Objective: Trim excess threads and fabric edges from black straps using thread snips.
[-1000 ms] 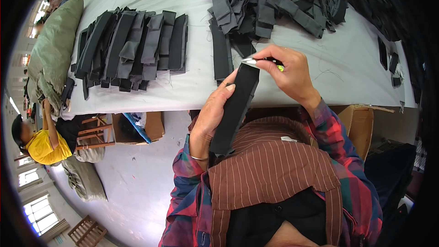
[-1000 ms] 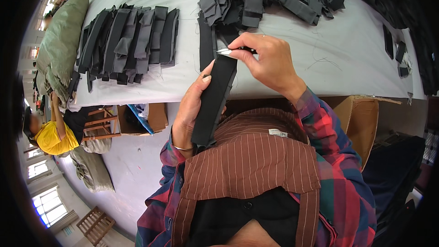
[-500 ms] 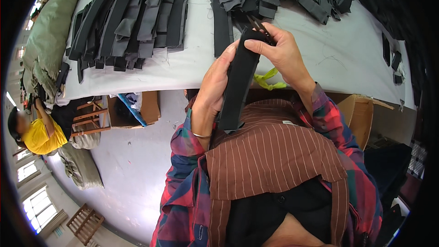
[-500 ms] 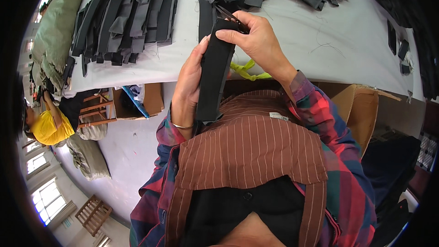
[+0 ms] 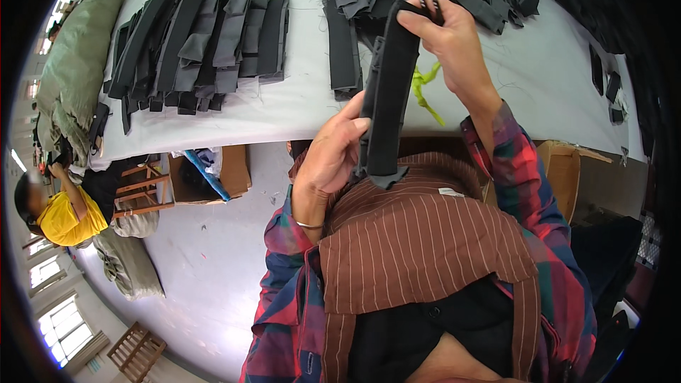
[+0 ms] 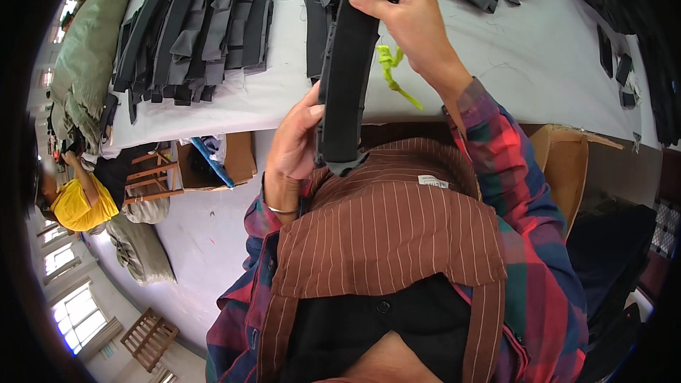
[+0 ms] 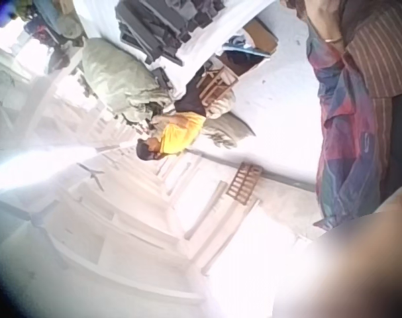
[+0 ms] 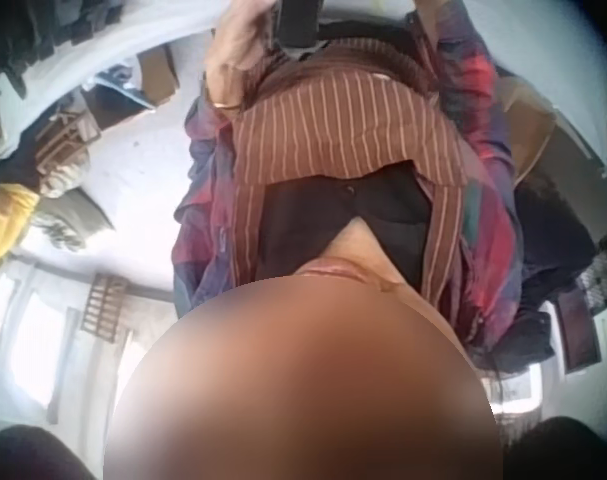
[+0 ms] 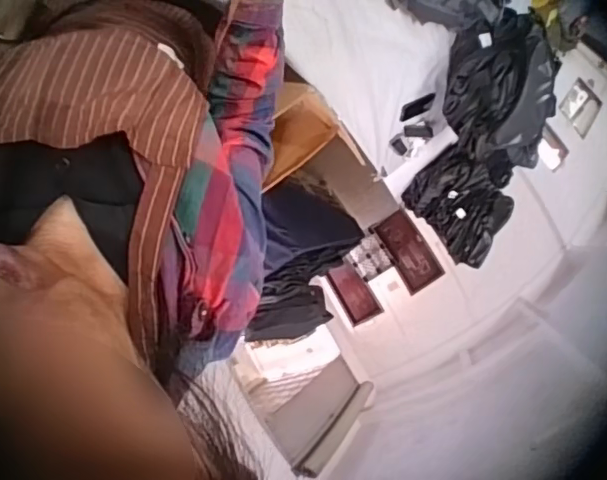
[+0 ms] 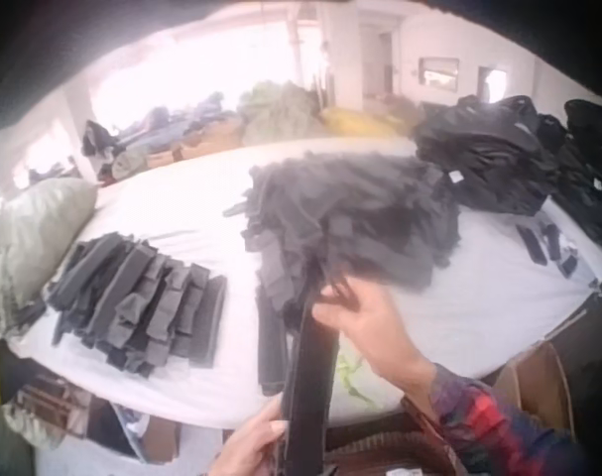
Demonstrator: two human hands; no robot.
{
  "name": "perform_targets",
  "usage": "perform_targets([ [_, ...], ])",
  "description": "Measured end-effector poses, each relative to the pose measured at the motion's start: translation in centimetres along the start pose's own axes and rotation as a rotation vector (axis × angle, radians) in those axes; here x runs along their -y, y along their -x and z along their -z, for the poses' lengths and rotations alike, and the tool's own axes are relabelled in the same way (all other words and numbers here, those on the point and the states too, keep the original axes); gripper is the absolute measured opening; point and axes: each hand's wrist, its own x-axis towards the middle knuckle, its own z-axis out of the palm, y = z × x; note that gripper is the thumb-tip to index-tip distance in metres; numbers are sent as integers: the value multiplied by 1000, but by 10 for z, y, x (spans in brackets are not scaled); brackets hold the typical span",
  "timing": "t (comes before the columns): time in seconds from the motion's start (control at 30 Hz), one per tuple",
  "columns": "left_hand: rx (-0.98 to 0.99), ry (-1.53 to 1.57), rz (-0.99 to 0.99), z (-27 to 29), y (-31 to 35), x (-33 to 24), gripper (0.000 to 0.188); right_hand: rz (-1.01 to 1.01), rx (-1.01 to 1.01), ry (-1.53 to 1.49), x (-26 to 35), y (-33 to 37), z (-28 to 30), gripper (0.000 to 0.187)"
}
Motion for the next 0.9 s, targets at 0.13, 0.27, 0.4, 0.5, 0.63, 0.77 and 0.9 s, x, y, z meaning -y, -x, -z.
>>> perform_targets([
  [0.13, 26, 2, -28, -10, -11, 3, 48, 34, 37, 209, -19, -10, -9, 15],
  [0.27, 34, 76, -54, -10, -7, 1, 43, 182, 19, 561, -23, 1, -10, 27],
  [0.4, -204, 138, -143, -2, -11, 1, 44, 128, 109, 408, -3, 40, -14, 37],
  [0.5, -299, 184, -166, -1, -18, 1, 47, 142, 266, 358, 9, 69, -24, 42],
  [0.63, -375, 168, -150, -9, -21, 1, 45, 239, 319, 509, 0, 74, -32, 45],
  [0.77, -344, 123, -114, -15, -16, -2, 51, 121, 312, 399, 1, 72, -29, 22],
  [0.9, -152, 4, -111, -7, -12, 1, 60, -155, 246, 16, -4, 65, -26, 13],
])
